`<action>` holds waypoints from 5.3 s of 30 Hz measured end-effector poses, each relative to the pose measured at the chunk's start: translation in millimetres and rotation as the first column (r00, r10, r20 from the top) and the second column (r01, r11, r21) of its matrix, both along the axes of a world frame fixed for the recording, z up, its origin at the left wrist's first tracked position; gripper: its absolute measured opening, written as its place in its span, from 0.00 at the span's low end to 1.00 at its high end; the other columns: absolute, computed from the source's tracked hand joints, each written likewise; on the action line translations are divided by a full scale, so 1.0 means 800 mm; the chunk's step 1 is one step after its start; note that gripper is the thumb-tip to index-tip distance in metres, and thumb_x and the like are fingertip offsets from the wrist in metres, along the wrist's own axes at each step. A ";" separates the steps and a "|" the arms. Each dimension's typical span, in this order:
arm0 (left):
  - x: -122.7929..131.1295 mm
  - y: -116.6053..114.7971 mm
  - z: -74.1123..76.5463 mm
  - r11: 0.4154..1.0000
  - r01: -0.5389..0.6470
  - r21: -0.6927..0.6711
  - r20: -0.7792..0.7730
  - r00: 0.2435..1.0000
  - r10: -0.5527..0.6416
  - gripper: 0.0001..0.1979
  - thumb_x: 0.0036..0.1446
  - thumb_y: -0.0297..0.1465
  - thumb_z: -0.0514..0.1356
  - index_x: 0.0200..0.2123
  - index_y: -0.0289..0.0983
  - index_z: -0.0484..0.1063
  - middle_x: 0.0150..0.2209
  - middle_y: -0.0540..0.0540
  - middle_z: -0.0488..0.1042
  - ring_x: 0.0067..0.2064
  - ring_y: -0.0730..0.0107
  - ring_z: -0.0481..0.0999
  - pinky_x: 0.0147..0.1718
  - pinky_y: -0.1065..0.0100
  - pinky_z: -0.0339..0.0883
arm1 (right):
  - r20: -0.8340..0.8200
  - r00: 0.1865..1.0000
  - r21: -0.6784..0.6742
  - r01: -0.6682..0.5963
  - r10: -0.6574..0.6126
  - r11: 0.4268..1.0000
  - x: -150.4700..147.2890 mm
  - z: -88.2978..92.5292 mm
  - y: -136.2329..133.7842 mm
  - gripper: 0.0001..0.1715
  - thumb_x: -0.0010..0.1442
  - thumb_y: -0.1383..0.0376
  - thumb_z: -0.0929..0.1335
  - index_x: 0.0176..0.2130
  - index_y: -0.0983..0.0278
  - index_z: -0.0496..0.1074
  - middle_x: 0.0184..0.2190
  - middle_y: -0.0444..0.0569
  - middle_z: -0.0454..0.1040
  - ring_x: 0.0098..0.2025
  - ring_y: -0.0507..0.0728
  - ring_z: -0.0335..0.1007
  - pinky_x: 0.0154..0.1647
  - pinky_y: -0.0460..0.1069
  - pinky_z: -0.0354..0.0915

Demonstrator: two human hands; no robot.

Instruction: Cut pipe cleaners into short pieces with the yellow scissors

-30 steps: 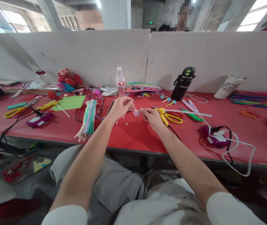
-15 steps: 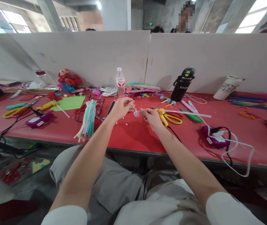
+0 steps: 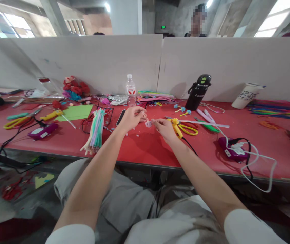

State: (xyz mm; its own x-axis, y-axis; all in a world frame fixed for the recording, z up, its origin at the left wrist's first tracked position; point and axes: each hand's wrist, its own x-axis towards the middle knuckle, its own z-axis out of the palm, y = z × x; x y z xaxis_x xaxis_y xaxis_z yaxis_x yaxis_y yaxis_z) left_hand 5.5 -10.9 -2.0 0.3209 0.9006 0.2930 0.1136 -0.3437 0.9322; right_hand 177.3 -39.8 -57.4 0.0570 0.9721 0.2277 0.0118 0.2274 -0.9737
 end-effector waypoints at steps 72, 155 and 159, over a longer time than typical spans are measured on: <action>0.000 -0.010 0.010 0.982 0.129 0.140 -0.113 0.987 -0.114 0.10 0.58 0.34 0.60 0.38 0.32 0.74 0.32 0.42 0.77 0.34 0.68 0.79 0.35 0.67 0.76 | -0.229 0.966 -0.239 -0.176 0.121 0.955 -0.002 0.008 -0.011 0.02 0.49 0.68 0.71 0.28 0.66 0.74 0.26 0.48 0.78 0.28 0.52 0.76 0.34 0.47 0.74; -0.011 0.018 -0.016 0.978 -0.034 0.206 -0.154 0.986 0.066 0.05 0.56 0.26 0.57 0.38 0.36 0.66 0.35 0.44 0.77 0.37 0.68 0.78 0.41 0.63 0.71 | 0.318 0.936 0.048 -0.174 0.150 0.984 0.077 -0.018 -0.015 0.15 0.55 0.55 0.68 0.35 0.65 0.73 0.28 0.48 0.76 0.30 0.55 0.73 0.36 0.50 0.69; -0.006 0.018 -0.015 0.970 -0.014 0.243 -0.155 0.986 0.053 0.05 0.55 0.26 0.57 0.37 0.36 0.68 0.34 0.46 0.75 0.36 0.70 0.77 0.41 0.64 0.71 | 0.368 0.921 0.086 -0.172 0.129 0.981 0.067 -0.017 -0.021 0.10 0.56 0.59 0.67 0.30 0.64 0.71 0.24 0.45 0.73 0.27 0.54 0.69 0.31 0.48 0.66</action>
